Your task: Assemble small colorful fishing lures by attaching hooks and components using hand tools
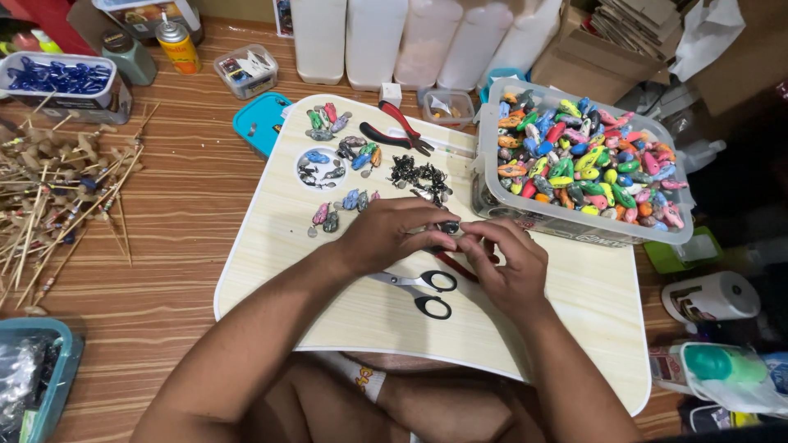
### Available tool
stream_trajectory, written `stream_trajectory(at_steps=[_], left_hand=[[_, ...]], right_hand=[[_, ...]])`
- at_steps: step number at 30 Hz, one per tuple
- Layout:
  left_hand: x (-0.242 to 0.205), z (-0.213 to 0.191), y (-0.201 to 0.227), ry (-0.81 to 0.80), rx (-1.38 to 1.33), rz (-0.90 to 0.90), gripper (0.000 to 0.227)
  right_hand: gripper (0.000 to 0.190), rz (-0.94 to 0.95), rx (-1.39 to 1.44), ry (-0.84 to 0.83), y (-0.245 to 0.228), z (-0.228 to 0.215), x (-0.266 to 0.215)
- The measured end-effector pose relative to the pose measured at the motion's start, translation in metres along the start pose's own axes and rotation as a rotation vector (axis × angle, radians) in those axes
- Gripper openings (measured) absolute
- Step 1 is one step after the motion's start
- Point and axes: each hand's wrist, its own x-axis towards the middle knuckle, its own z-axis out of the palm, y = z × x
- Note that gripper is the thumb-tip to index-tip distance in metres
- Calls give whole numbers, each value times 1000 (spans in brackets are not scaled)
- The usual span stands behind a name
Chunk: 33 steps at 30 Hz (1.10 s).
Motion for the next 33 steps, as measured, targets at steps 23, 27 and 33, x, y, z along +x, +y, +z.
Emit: stream_trajectory(at_steps=[23,27,33], left_hand=[[1,2,5,32,208,112,37],[-1,5,4,80,9,78,31],[-2,10,3,134,-84,66,25]], right_hand=[[21,182,248,97,6,6,-13],[24,204,352,110,11,7,-19],[22,129,360,115,17,4,-23]])
